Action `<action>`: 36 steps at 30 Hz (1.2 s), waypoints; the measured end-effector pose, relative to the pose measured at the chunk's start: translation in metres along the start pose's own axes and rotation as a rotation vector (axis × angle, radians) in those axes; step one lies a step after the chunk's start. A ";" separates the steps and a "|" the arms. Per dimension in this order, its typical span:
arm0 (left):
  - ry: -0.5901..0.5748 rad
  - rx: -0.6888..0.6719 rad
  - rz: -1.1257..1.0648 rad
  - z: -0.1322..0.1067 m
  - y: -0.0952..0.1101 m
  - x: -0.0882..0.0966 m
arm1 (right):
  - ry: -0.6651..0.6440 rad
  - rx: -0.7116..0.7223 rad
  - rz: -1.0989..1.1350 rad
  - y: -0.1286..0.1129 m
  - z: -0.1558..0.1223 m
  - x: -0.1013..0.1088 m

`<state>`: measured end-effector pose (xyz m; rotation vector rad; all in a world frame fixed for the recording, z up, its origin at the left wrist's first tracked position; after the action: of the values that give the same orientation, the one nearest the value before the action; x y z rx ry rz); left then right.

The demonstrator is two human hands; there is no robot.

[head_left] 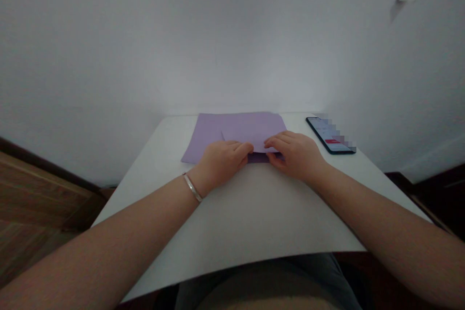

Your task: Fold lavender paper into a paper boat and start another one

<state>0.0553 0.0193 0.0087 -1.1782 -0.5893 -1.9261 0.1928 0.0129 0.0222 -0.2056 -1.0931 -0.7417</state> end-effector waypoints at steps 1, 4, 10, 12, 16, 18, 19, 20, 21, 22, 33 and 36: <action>0.031 -0.005 -0.011 0.000 0.000 0.002 | -0.002 0.014 -0.008 -0.001 0.000 -0.001; 0.104 -0.002 -0.042 -0.001 -0.001 0.007 | 0.028 0.024 -0.053 0.000 -0.001 -0.001; 0.143 0.038 -0.087 0.002 -0.001 0.012 | 0.077 0.146 -0.106 -0.017 0.003 0.005; 0.137 0.045 -0.097 0.003 0.000 0.012 | 0.088 0.177 -0.113 -0.022 0.004 0.008; 0.090 0.017 -0.058 0.005 0.003 0.010 | 0.102 0.185 -0.121 -0.022 0.004 0.009; 0.070 0.021 -0.034 0.006 0.002 0.009 | 0.099 0.176 -0.119 -0.018 0.002 0.007; 0.059 0.028 -0.026 0.007 0.001 0.008 | 0.095 0.169 -0.117 -0.016 0.001 0.006; 0.048 0.036 -0.020 0.007 0.000 0.007 | 0.090 0.161 -0.115 -0.013 0.000 0.005; 0.036 0.044 -0.014 0.008 -0.002 0.006 | 0.085 0.149 -0.114 -0.010 -0.001 0.004; 0.026 0.054 -0.008 0.008 -0.004 0.005 | 0.082 0.136 -0.115 -0.007 -0.003 0.003; -0.026 0.179 -0.027 0.004 -0.017 0.000 | 0.213 0.112 -0.201 0.007 -0.009 0.013; -0.066 0.127 -0.004 0.004 -0.012 -0.001 | 0.266 0.185 -0.179 0.000 -0.008 0.017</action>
<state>0.0484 0.0298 0.0096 -1.1640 -0.7382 -1.8305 0.2031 0.0013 0.0336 0.1470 -0.9264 -0.7974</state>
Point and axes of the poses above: each hand's wrist, its own z-axis towards the middle knuckle, its own x-axis out of the back of the hand, y = z × x, the point moved 7 cm from there along z, towards the middle knuckle, and after that the axes turned 12 degrees about x, right-handed, at the moved point
